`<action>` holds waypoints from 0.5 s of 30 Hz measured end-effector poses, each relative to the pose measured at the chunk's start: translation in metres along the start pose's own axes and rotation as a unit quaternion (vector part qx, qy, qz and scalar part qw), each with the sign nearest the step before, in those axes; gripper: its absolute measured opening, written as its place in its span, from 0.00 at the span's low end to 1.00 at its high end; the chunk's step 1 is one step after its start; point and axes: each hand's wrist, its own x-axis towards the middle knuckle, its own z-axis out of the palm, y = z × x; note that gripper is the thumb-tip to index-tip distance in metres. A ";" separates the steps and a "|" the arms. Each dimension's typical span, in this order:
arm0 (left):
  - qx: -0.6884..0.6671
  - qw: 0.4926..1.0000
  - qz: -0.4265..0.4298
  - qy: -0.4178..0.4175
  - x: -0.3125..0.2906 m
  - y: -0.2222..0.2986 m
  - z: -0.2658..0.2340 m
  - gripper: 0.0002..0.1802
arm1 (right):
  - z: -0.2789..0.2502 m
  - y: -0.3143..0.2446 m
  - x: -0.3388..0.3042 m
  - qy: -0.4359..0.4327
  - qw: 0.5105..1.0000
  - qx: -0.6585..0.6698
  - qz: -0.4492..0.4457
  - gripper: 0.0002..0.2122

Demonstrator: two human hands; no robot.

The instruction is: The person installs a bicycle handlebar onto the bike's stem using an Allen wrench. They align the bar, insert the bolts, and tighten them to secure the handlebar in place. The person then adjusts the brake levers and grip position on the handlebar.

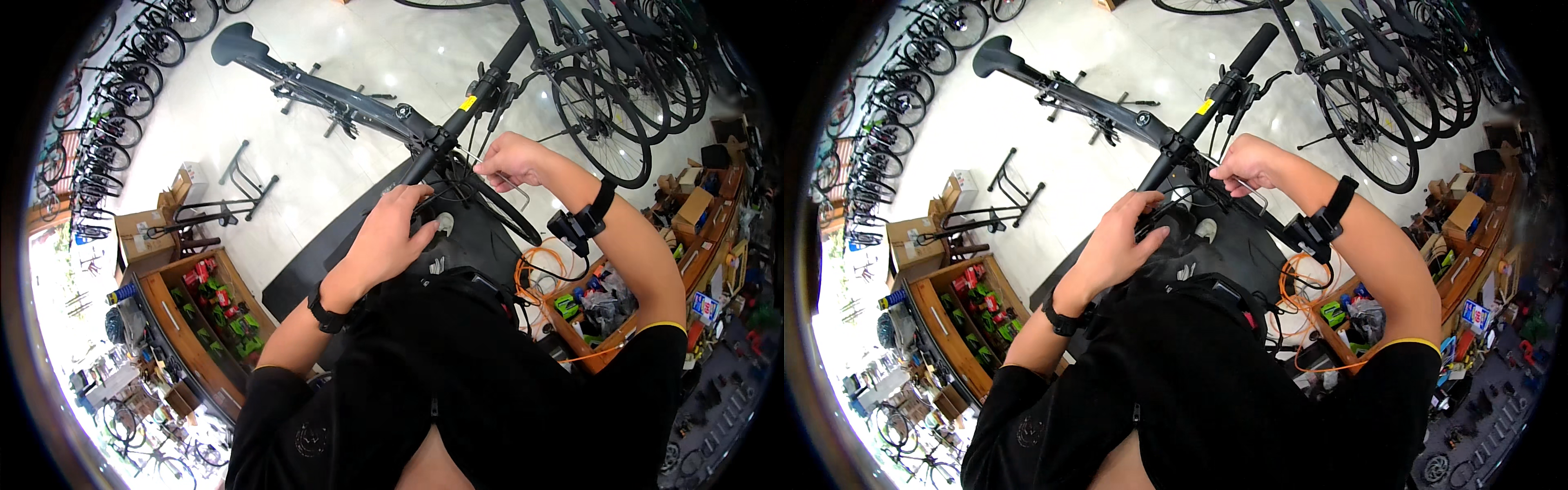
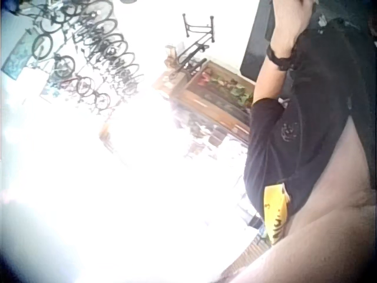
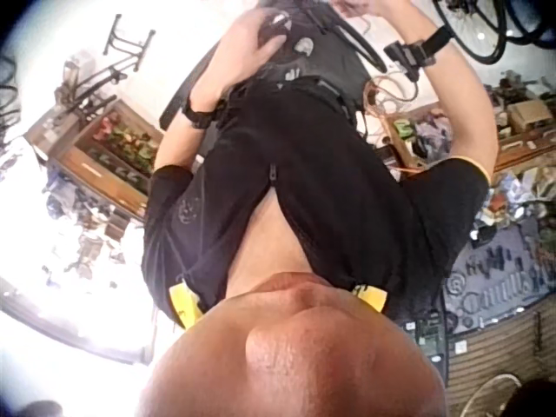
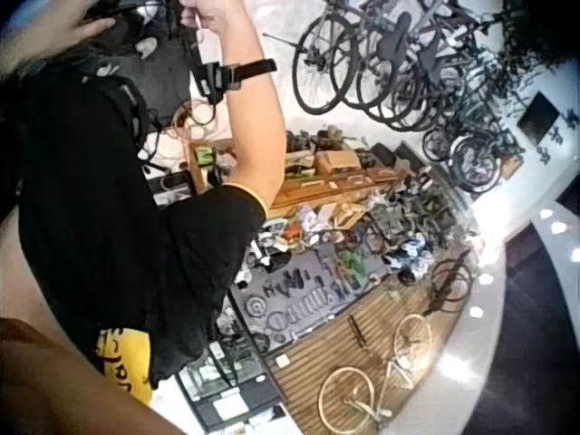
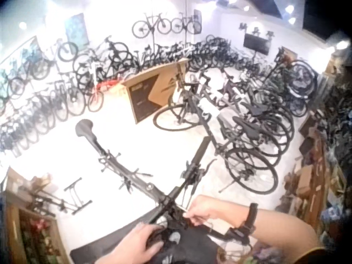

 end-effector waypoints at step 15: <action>-0.290 0.942 -0.084 -0.148 0.044 0.004 0.037 0.18 | -0.019 -0.007 -0.003 -0.083 0.994 -0.049 0.054 0.11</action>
